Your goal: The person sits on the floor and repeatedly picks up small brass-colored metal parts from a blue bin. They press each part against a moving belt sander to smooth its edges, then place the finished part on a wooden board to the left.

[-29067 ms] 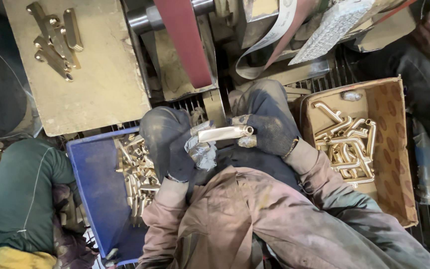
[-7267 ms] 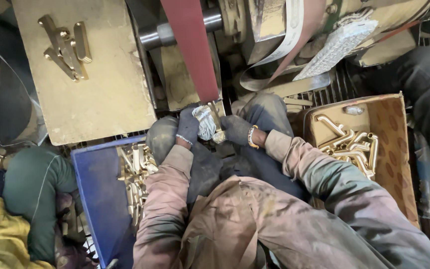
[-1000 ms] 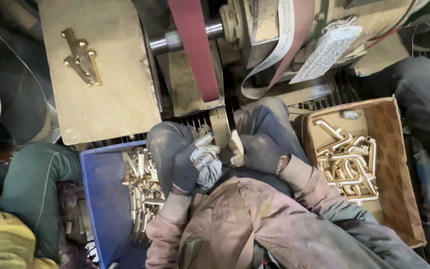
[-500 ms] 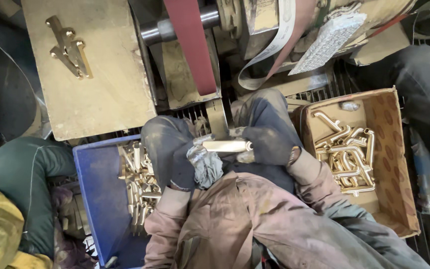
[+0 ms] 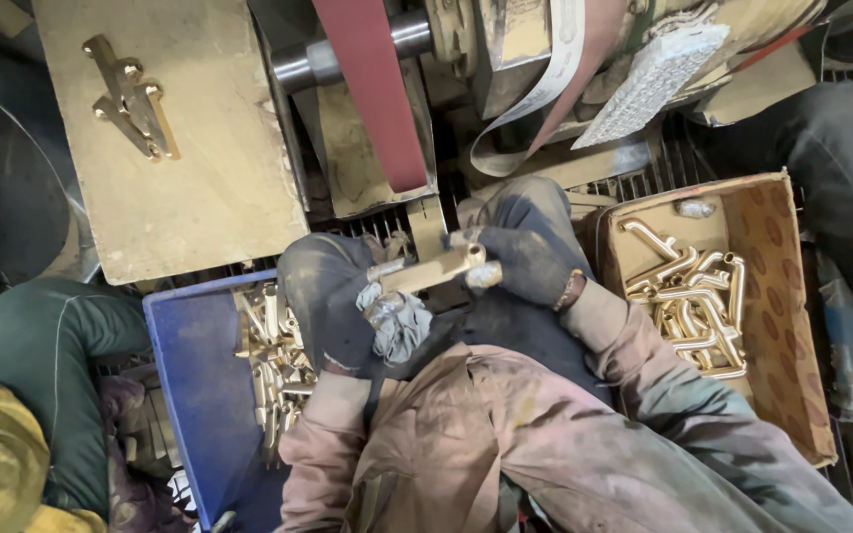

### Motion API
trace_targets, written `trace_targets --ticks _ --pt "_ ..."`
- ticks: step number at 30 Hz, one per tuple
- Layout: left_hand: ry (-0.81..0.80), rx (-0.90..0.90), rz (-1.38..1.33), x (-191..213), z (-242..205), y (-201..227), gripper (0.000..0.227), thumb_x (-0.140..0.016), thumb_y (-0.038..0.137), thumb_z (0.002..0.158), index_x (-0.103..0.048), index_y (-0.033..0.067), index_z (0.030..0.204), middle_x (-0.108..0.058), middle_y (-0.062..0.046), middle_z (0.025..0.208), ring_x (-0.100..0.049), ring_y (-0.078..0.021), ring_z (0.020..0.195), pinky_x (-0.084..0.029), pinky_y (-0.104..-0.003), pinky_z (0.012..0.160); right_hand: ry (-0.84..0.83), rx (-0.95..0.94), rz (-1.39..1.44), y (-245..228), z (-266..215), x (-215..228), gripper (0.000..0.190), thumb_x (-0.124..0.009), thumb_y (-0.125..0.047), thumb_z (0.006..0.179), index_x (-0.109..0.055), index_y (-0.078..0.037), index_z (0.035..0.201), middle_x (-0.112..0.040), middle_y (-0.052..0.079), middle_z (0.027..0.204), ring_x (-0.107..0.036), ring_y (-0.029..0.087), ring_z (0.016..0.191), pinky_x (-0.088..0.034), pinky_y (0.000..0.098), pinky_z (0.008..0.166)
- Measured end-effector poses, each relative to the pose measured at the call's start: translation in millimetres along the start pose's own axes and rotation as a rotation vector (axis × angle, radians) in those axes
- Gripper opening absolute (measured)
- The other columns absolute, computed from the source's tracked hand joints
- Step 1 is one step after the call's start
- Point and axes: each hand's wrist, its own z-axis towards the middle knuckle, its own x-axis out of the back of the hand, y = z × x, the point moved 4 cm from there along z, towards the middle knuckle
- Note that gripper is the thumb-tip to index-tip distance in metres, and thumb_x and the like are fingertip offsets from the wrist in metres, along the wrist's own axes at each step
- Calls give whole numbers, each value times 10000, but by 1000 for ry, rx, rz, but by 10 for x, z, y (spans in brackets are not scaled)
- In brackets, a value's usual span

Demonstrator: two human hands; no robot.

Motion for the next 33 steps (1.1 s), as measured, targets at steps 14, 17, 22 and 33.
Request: trace_targets --ticks 14,17,22,33 --pt "-13 453 -546 -192 846 -719 272 -561 -16 965 -715 -49 1187 -746 -92 1051 -703 -160 937 -586 -285 818 10 -371 813 776 813 -321 239 -631 -80 1007 -636 40 1214 -723 108 944 -733 201 803 -638 334 709" --pt "32 512 -628 -268 902 -905 187 -619 -12 976 -706 -57 1135 -720 -81 997 -668 -156 892 -554 -295 775 30 -346 789 801 851 -366 292 -625 -107 980 -631 7 1249 -733 92 961 -718 170 789 -623 316 694" --pt "72 559 -721 -323 920 -1009 222 -597 -7 931 -714 -30 1119 -730 -69 992 -692 -164 888 -574 -294 794 54 -419 831 841 916 -410 247 -644 -112 969 -635 27 1173 -739 94 951 -718 162 760 -625 319 675" --pt "116 688 -845 -475 949 -1326 237 -571 -13 925 -701 -55 1119 -721 -121 986 -703 -224 867 -580 -331 784 94 -521 777 906 1043 -425 187 -649 -113 959 -672 54 1040 -725 107 843 -700 167 702 -648 347 646"
